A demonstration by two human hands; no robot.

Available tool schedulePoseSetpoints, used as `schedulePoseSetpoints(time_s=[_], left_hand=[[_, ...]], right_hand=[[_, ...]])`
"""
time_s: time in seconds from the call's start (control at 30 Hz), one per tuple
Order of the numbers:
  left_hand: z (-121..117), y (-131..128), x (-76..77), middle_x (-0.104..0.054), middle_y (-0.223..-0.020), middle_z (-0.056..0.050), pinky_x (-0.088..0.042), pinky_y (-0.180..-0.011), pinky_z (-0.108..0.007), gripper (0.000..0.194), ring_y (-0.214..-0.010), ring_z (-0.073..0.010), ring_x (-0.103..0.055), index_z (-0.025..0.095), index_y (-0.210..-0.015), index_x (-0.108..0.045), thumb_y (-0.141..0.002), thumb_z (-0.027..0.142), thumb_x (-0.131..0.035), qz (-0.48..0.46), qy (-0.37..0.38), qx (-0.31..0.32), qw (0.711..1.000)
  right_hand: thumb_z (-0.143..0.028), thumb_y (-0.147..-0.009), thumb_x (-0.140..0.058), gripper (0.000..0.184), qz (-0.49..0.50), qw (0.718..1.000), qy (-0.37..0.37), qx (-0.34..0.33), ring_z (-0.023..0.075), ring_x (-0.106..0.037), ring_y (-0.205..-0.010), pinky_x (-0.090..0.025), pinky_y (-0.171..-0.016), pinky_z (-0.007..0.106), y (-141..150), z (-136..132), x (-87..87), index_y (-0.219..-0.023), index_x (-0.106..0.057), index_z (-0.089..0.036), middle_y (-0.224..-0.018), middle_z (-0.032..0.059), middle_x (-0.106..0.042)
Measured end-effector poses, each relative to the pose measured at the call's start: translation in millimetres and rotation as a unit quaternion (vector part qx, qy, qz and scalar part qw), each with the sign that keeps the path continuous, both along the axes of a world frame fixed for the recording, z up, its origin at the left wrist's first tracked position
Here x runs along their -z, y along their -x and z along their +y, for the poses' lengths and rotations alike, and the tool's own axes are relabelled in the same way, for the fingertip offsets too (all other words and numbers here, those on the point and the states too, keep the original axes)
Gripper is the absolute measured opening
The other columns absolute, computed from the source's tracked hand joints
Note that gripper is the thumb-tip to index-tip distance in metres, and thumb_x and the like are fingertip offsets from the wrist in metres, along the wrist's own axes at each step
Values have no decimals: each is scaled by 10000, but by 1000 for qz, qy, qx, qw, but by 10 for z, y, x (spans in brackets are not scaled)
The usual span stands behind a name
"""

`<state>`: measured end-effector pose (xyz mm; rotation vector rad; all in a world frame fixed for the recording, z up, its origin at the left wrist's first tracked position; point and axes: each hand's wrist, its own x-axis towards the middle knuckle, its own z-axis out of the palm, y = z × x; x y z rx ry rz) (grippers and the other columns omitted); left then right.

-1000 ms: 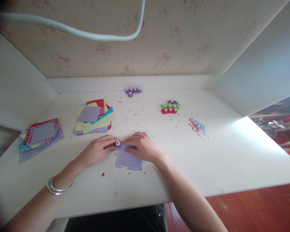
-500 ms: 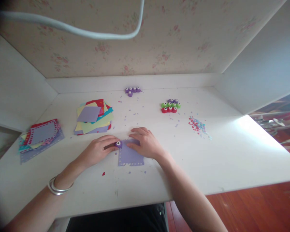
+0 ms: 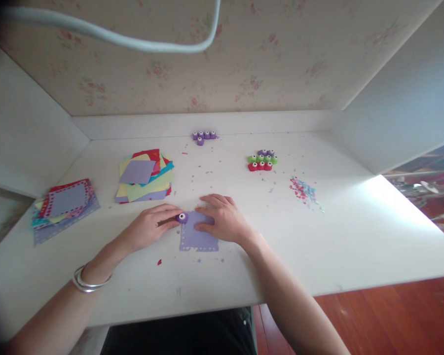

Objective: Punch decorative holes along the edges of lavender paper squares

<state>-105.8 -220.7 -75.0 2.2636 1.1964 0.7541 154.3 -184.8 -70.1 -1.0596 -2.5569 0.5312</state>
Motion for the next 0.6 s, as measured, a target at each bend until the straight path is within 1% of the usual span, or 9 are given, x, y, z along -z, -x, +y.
schedulePoseSetpoints(time_s=[0.2, 0.4, 0.6], left_hand=[[-15, -15, -36, -677, -1084, -31, -516, -897, -274, 255, -971, -148, -639, 229, -1154, -664, -909, 266, -604, -2, 15, -2, 1000], [-27, -23, -55, -676, -1075, -30, -512, -892, -273, 248, -974, -145, -631, 218, -1151, -659, -914, 259, -598, -1, 11, -2, 1000], [-29, -32, -64, -677, -1076, -29, -511, -893, -285, 238, -974, -151, -632, 230, -1148, -656, -923, 255, -582, -5, 14, -3, 1000]], right_hand=[[-504, -855, -633, 399, 7, 1000, -10, 4, 264, -448, -1296, -343, -1059, 450, 6, 5, 20, -1207, -656, -320, -1378, 51, -546], [-540, -835, -640, 416, 1, 1000, -11, -4, 275, -448, -1292, -342, -1054, 463, 18, 8, 8, -1195, -666, -333, -1375, 53, -546], [-519, -831, -656, 402, -10, 1000, -6, -9, 273, -430, -1307, -328, -1067, 464, 23, 8, -6, -1202, -659, -363, -1391, 42, -530]])
